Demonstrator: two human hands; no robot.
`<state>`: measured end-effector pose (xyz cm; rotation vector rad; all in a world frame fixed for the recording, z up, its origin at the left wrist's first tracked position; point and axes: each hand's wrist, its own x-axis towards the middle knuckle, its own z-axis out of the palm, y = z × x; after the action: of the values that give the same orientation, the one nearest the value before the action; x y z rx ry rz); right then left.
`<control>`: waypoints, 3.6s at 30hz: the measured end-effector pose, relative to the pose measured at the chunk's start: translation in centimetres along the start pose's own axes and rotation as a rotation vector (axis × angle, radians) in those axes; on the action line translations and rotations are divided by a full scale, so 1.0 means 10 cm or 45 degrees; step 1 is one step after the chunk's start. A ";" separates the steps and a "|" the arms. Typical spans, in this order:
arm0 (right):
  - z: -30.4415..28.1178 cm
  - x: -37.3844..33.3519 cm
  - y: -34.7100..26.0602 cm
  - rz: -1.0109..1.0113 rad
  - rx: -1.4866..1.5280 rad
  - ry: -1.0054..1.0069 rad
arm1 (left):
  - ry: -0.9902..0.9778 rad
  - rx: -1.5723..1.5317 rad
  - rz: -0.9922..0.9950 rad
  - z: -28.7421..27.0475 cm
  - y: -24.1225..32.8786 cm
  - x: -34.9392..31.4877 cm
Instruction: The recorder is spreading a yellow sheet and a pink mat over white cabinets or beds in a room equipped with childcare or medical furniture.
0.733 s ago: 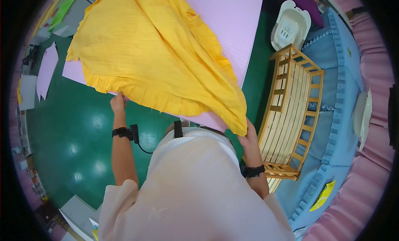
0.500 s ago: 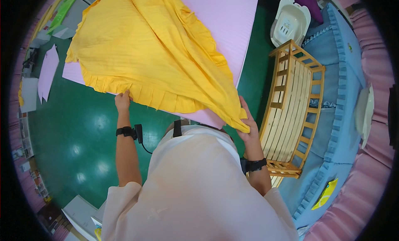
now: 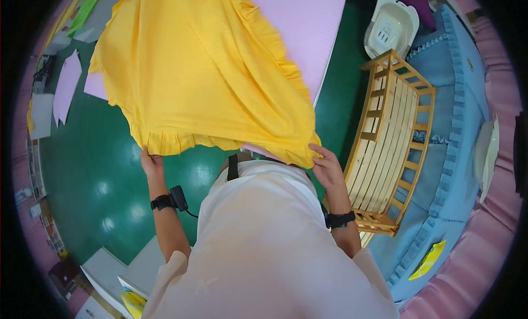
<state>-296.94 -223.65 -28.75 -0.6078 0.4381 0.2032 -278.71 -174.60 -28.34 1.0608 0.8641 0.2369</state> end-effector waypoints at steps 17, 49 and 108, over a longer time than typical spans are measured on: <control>-0.16 -0.22 0.40 0.309 0.106 -0.034 | 0.173 0.435 0.150 -0.27 -0.06 0.25; 0.13 0.23 0.51 0.511 -0.599 0.440 | -0.683 1.309 0.190 0.48 -0.63 -0.09; 2.33 1.87 1.94 0.298 -3.085 1.265 | -0.526 0.316 -0.180 1.40 3.28 5.90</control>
<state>-278.47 -193.20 -29.99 -3.1190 1.1205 0.6353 -222.49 -134.67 -27.76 1.2184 0.5981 -0.2098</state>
